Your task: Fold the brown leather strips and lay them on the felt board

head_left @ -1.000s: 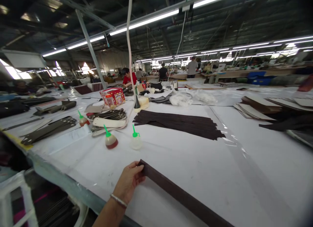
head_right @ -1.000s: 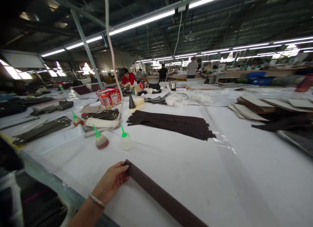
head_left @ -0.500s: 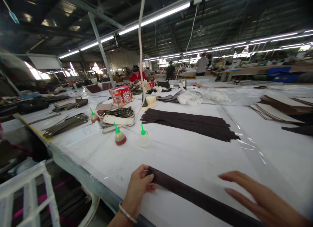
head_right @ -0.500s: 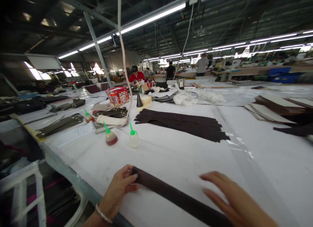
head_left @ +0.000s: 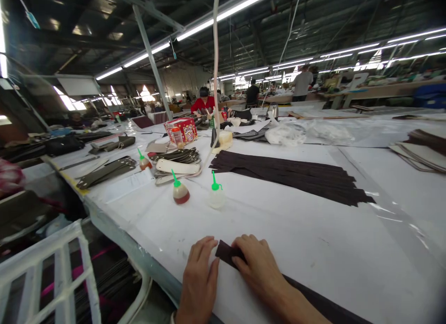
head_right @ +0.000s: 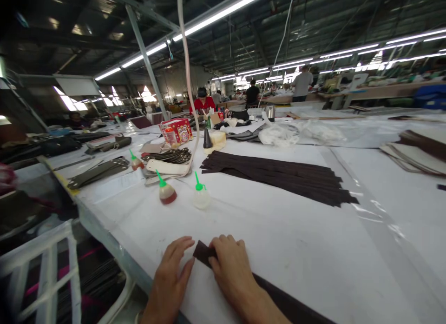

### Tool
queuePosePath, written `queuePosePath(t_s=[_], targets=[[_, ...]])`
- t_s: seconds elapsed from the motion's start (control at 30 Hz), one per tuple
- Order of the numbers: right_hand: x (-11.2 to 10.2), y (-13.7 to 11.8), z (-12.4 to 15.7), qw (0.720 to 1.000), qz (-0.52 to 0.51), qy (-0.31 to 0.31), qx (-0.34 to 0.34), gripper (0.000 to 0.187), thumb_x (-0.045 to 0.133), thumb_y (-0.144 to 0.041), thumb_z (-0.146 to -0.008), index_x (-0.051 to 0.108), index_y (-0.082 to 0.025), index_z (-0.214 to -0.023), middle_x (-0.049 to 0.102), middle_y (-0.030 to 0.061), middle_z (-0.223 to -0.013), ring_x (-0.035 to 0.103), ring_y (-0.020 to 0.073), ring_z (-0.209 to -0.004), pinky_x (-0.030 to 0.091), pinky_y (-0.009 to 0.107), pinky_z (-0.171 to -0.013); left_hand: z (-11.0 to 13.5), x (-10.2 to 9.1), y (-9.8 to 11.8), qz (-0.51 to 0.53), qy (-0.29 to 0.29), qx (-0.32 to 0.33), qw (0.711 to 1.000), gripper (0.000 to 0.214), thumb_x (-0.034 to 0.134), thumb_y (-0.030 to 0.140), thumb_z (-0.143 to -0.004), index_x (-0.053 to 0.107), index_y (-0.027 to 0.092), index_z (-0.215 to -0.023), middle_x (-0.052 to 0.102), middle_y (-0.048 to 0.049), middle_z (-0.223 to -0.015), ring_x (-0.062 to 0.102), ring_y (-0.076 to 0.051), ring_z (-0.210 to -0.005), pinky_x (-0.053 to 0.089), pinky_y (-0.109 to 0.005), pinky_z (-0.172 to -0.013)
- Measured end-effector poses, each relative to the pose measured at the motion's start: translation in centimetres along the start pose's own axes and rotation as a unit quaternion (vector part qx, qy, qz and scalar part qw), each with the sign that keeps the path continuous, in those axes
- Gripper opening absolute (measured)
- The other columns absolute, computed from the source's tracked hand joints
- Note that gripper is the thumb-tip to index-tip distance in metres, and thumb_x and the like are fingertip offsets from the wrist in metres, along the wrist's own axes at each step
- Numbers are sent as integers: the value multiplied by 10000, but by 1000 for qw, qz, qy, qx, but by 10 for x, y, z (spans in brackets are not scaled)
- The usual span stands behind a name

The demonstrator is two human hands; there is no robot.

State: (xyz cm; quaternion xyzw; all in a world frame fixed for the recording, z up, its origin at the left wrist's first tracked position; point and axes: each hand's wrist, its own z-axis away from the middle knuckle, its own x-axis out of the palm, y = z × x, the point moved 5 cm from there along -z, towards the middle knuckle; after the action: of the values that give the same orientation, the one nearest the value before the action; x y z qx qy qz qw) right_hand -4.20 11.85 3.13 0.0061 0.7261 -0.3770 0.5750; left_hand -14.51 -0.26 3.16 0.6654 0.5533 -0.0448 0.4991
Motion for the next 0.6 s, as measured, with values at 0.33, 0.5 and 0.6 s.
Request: queuePosePath(t_s=[0.33, 0.5, 0.6], targets=[[5, 0, -8, 1000, -2, -24, -6, 271, 500, -37, -825, 617, -223, -983, 627, 18, -991, 507, 233, -958, 295, 377, -807, 6, 15, 14, -193, -152, 255, 935, 330, 478, 116, -890, 575, 103, -1205, 633, -117, -1225, 603, -271, -1074, 565, -432, -879], [8, -1, -9, 1000, 3, -12, -16, 307, 474, -21, -819, 621, -216, -1006, 619, 34, -1001, 498, 238, -961, 304, 387, -820, 1, 13, 8, -206, -159, 254, 932, 310, 488, 156, -902, 575, 102, -1194, 633, -126, -1229, 614, -277, -1072, 571, -449, -872], [10, -1, -10, 1000, 1, -8, -23, 320, 466, -18, -820, 625, -218, -1014, 615, 35, -993, 501, 238, -955, 311, 393, -828, -2, 11, 2, -202, -159, 252, 933, 305, 472, 158, -913, 574, 121, -1198, 638, -114, -1225, 614, -264, -1083, 563, -441, -893]])
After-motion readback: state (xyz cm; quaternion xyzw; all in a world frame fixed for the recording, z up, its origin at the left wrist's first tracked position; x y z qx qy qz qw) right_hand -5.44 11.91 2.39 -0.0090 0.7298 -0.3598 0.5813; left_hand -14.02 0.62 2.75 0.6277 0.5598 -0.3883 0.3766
